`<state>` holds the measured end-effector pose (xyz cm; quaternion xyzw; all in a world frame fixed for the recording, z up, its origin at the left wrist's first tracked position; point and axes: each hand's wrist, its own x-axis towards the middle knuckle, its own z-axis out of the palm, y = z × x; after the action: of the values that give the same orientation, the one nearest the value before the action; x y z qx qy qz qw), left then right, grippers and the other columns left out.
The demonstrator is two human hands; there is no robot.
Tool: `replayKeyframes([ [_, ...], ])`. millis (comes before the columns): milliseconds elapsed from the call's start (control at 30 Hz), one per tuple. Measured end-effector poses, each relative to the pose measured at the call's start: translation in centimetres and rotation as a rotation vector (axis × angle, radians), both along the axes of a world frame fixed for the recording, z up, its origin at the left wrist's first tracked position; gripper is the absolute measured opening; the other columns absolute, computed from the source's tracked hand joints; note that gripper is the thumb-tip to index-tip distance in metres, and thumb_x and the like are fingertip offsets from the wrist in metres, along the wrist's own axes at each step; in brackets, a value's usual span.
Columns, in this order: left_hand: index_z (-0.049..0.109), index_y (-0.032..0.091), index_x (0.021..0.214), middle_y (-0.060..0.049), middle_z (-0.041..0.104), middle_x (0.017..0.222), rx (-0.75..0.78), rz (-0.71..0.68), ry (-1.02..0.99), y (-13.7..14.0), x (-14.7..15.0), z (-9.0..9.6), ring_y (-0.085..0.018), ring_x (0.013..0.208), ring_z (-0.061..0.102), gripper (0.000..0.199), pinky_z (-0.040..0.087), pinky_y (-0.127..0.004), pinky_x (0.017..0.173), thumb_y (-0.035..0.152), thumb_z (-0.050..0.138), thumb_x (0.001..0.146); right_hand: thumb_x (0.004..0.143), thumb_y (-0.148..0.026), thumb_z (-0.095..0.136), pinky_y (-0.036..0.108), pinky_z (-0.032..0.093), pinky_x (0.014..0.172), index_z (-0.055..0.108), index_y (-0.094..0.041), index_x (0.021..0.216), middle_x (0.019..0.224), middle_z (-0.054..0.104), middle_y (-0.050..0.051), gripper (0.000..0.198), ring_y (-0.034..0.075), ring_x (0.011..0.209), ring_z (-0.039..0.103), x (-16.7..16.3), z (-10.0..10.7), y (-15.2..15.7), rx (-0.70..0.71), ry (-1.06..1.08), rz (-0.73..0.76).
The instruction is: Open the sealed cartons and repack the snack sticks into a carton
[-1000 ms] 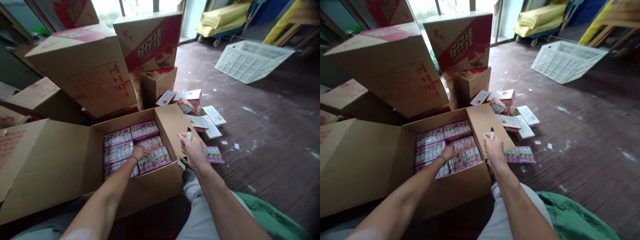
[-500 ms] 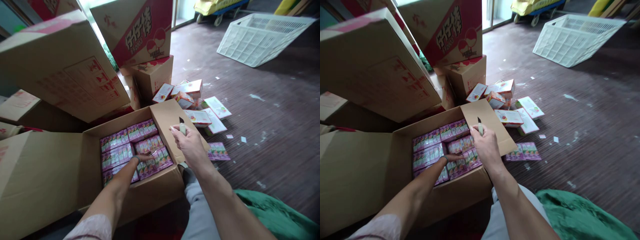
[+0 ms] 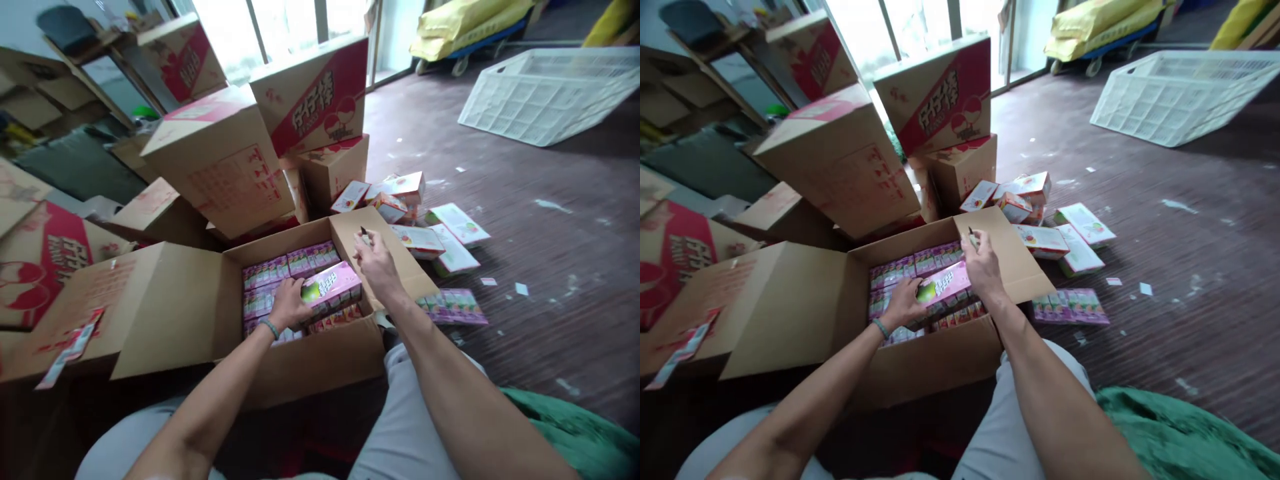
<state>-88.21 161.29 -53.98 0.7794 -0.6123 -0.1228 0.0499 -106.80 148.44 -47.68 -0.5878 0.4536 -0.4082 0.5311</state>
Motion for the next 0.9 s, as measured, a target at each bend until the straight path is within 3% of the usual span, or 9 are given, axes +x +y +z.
replayKeyframes([
  [100,0.055,0.015,0.121,-0.011,0.056,0.105,-0.178,-0.052,0.014,3.8,0.2,5.6,-0.027,0.099,0.049,0.069,0.043,-0.038,0.089,0.033,0.071,0.057,0.09,-0.053,0.043,0.021,0.037,0.056,0.045,-0.021,0.115,0.076,0.055,-0.003,0.04,0.01,0.059,0.045,-0.4,1.3,1.7,-0.076,-0.071,0.084],
  [200,0.052,0.016,0.125,-0.009,0.055,0.105,-0.215,-0.064,0.045,8.8,-0.5,7.8,-0.026,0.099,0.048,0.073,0.043,-0.037,0.088,0.03,0.072,0.056,0.094,-0.052,0.037,0.022,0.038,0.06,0.048,-0.021,0.107,0.075,0.054,-0.002,0.035,0.01,0.063,0.047,-0.2,3.0,5.1,-0.221,-0.006,0.273],
  [267,0.05,0.016,0.129,-0.009,0.055,0.105,-0.211,-0.04,0.061,11.7,-1.2,7.2,-0.026,0.099,0.048,0.076,0.043,-0.038,0.088,0.027,0.072,0.056,0.097,-0.05,0.033,0.022,0.036,0.062,0.051,-0.021,0.099,0.073,0.053,-0.001,0.034,0.011,0.065,0.048,0.3,3.3,8.0,-0.33,0.15,0.447],
  [367,0.04,0.018,0.138,-0.011,0.054,0.114,-0.252,0.022,0.075,15.0,-1.4,5.3,-0.029,0.106,0.047,0.087,0.039,-0.044,0.095,0.031,0.074,0.059,0.1,-0.043,0.029,0.024,0.031,0.061,0.052,-0.02,0.089,0.074,0.055,0.0,0.034,0.012,0.065,0.048,1.2,1.9,11.8,-0.507,0.521,0.672],
  [467,0.037,0.019,0.138,-0.014,0.052,0.123,-0.342,0.122,0.162,17.3,-0.5,3.6,-0.033,0.114,0.046,0.093,0.036,-0.049,0.1,0.044,0.079,0.059,0.101,-0.038,0.025,0.025,0.028,0.061,0.053,-0.019,0.09,0.082,0.059,0.003,0.036,0.013,0.07,0.052,1.9,0.0,13.9,-0.679,0.833,0.71],
  [533,0.039,0.018,0.132,-0.014,0.051,0.124,-0.41,0.172,0.302,18.4,0.4,2.9,-0.031,0.115,0.048,0.09,0.038,-0.046,0.101,0.047,0.081,0.057,0.101,-0.034,0.025,0.026,0.027,0.061,0.054,-0.018,0.093,0.086,0.061,0.004,0.034,0.014,0.072,0.054,2.3,-0.1,14.7,-0.765,0.955,0.718],
  [667,0.041,0.019,0.124,-0.01,0.055,0.117,-0.481,0.221,0.538,19.7,1.2,1.8,-0.025,0.106,0.056,0.081,0.046,-0.039,0.095,0.036,0.082,0.056,0.097,-0.023,0.032,0.027,0.029,0.061,0.055,-0.018,0.097,0.085,0.065,0.005,0.023,0.016,0.073,0.058,4.4,2.3,17.2,-0.898,1.087,0.92],
  [800,0.042,0.02,0.119,-0.008,0.056,0.112,-0.543,0.25,0.578,20.0,0.9,1.1,-0.024,0.101,0.057,0.072,0.048,-0.038,0.09,0.036,0.078,0.059,0.089,-0.015,0.038,0.027,0.036,0.062,0.057,-0.017,0.098,0.086,0.067,0.009,0.021,0.02,0.077,0.063,7.6,4.7,20.7,-0.94,1.204,1.131],
  [900,0.044,0.02,0.114,-0.008,0.057,0.108,-0.598,0.222,0.565,20.0,0.9,0.6,-0.023,0.098,0.057,0.062,0.048,-0.037,0.088,0.036,0.075,0.062,0.086,-0.011,0.039,0.028,0.041,0.063,0.058,-0.014,0.1,0.088,0.067,0.012,0.023,0.022,0.079,0.066,9.3,5.0,22.3,-0.929,1.332,1.153],
])
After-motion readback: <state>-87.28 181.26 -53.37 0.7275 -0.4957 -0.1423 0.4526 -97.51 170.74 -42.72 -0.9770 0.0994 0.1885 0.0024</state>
